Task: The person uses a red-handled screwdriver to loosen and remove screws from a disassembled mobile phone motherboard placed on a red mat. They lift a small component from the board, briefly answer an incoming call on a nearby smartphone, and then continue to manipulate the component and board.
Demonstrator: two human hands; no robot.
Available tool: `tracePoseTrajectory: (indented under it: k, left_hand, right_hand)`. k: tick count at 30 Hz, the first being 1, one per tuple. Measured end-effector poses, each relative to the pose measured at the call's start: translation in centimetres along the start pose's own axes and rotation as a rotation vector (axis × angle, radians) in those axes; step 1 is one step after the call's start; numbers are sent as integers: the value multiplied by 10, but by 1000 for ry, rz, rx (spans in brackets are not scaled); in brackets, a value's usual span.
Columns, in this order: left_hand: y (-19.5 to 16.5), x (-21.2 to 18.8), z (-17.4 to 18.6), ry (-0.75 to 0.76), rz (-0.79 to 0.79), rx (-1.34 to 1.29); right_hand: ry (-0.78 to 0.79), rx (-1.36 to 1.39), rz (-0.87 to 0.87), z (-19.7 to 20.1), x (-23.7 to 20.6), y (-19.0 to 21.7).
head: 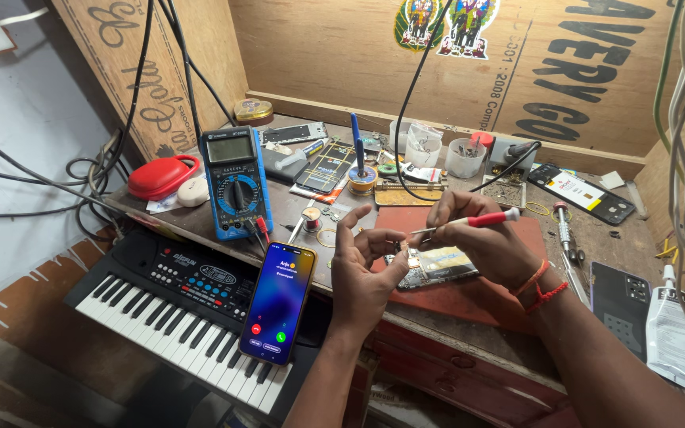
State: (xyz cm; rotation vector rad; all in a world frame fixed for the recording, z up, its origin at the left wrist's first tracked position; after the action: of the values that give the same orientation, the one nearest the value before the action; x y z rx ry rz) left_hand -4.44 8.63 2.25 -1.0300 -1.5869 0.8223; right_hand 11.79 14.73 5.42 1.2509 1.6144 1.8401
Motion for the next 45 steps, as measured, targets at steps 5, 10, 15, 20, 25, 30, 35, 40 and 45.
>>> tracePoseTrajectory:
  k: [5,10,15,20,25,30,35,40,45]
  left_hand:
    - [-8,-1,-1,-1,-71,23]
    - [-32,-21,-1,-86,-209,210]
    - [-25,-95,9,-266,-65,317]
    - [38,-148,42,-418,329,-139]
    - [65,-164,65,-554,425,-96]
    - [72,-157,71,-581,539,-26]
    - [60,-146,63,-593,533,-114]
    - [36,-124,45,-481,489,-125]
    - [-1,-103,23,-305,290,-64]
  right_hand:
    - [7,50,89,2,1,8]
    - [-12,65,125,7,2,10]
    - [-27,60,121,11,2,6]
    - [-21,57,116,13,0,5]
    - [-5,53,105,12,1,3]
    - [-5,19,91,10,-1,2]
    - [-13,13,80,10,-1,0]
    - [-17,-19,83,10,1,1]
    - [1,0,89,8,0,1]
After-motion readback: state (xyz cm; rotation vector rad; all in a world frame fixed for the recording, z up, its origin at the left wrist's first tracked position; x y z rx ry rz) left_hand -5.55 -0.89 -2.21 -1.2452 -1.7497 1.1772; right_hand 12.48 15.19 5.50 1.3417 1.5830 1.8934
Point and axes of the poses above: each hand's wrist, its own x-axis towards the middle knuckle, its own z-axis out of the back of the hand, y = z × x, the point moved 9 cm from there along x, towards the middle knuckle, and after that the axes turned 5 degrees about z, right-handed, at the moved point
